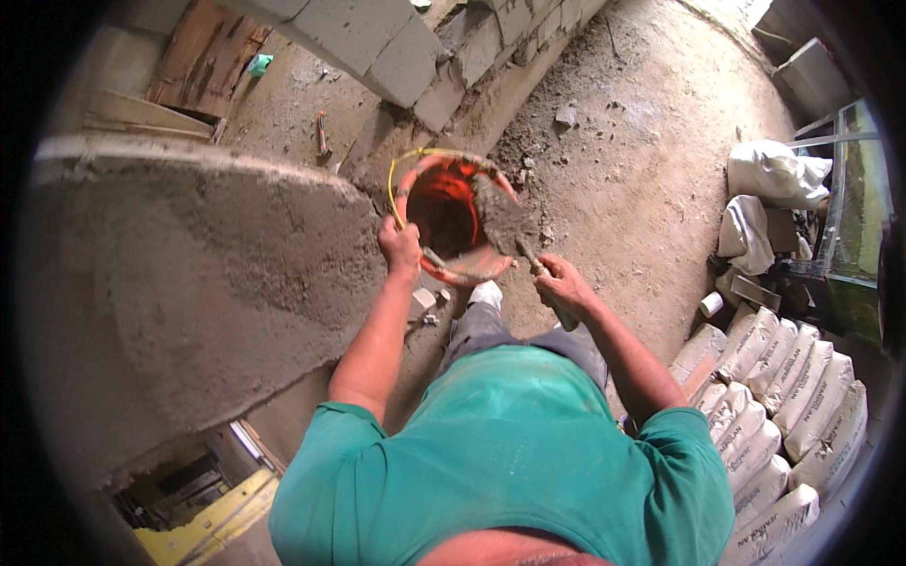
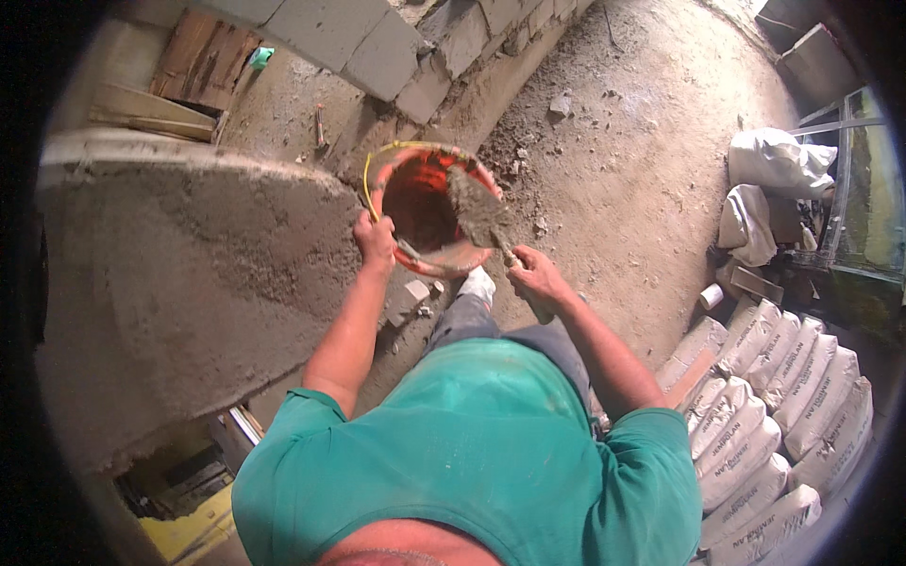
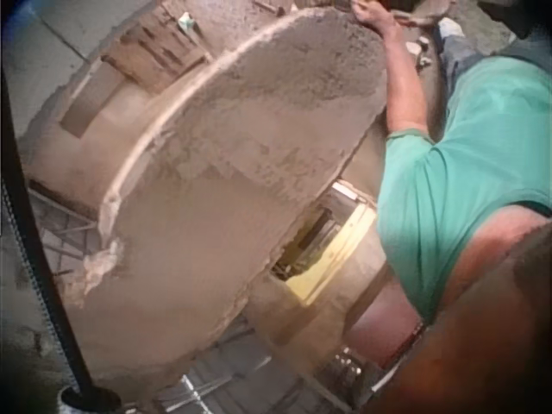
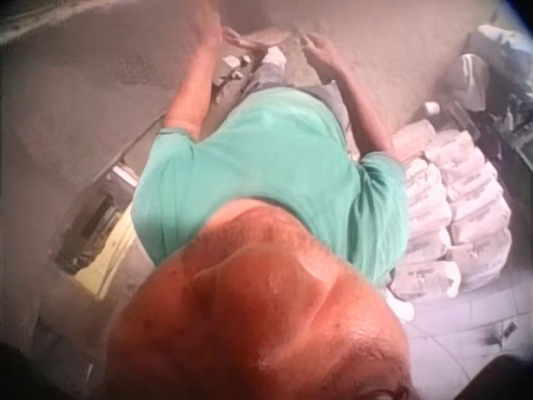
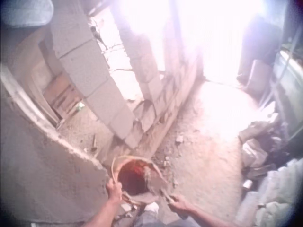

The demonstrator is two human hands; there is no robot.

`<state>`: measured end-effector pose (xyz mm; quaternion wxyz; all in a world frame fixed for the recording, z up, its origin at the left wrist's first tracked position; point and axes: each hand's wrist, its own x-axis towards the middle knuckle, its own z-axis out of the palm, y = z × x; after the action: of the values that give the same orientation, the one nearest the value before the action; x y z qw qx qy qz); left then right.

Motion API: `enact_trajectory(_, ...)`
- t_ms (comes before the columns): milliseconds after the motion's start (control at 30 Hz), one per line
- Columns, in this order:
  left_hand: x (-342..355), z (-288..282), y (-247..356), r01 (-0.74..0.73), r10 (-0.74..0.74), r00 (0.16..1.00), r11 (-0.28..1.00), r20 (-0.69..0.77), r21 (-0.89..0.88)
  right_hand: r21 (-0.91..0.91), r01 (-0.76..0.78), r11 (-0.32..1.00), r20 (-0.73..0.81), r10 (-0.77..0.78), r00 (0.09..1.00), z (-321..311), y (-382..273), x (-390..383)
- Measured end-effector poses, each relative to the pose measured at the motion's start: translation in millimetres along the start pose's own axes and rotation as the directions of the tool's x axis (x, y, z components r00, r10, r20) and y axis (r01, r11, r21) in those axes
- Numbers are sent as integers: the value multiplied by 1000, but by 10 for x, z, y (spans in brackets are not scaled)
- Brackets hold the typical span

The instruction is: The person scoops cement from a bucket with a trowel and applies it to the joints of a concrete block wall. They repeatedly smooth the cement into the gaps between the blocks.

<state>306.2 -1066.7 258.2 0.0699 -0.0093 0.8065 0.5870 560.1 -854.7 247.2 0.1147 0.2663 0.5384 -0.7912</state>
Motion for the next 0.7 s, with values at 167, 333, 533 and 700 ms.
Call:
enact_trajectory(167,245,-78,-416,92,-108,989,985,105,145,-121,395,911,-529,-396,751,178,369,1218)
enact_trajectory(333,426,-399,-718,31,-154,958,894,241,447,89,707,702,-819,-353,453,646,-231,2010)
enact_trajectory(533,613,-561,-980,-82,-164,892,858,421,507,-38,620,784,-848,-353,395,1143,-714,3249)
enact_trajectory(700,668,-674,-1040,38,-185,912,926,366,375,-41,378,925,-751,-279,599,1468,-1287,3178)
